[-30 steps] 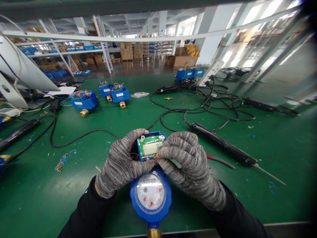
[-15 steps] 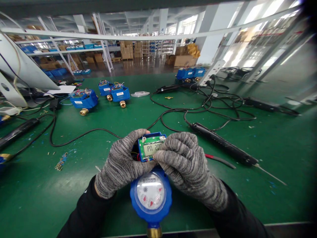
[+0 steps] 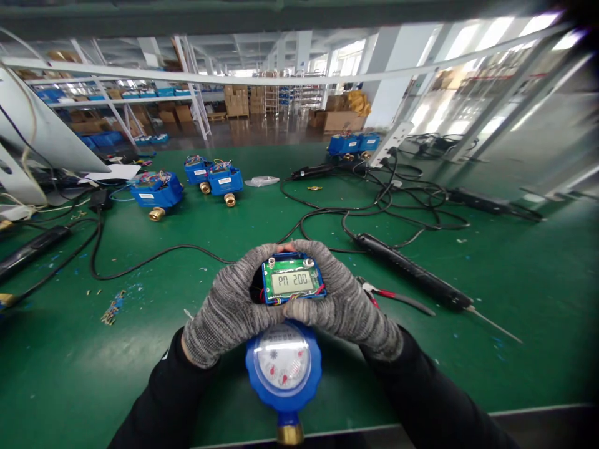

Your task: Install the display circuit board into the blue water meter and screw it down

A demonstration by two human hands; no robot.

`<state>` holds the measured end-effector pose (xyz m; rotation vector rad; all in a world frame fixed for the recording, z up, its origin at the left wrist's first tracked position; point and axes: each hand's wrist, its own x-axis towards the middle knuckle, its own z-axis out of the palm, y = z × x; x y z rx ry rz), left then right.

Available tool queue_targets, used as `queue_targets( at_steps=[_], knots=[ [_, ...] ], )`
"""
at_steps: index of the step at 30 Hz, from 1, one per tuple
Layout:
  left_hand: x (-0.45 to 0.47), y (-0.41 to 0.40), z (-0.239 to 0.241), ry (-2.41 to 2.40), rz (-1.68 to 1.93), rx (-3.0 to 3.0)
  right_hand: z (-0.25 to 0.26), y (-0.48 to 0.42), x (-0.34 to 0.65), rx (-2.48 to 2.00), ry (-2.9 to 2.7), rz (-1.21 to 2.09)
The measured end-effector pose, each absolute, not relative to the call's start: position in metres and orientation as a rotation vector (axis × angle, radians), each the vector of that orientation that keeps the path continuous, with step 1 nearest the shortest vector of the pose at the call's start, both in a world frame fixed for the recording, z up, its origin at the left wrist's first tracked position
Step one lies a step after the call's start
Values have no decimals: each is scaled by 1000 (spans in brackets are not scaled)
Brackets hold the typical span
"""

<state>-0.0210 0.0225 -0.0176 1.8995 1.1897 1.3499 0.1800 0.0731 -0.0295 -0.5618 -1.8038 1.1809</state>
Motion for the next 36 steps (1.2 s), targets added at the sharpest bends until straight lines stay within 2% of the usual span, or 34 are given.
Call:
queue_targets(
  at_steps=[9,15,18,24,36],
  knots=[
    [-21,21,-12,1388,1358,2149,-21,64,162,-748,-1786,1077],
    [-17,17,-16,1507,1428,2368,-22,67,158,-702,-1866,899],
    [-24,13,-15,1409,1352,2210,-21,68,159,-655,-1875,787],
    [-62,8,0,1227,971,1606,-16,64,164,-624,-1822,854],
    [-42,15,-7,875,1159,1483,-16,61,157,-654,-1773,967]
  ],
)
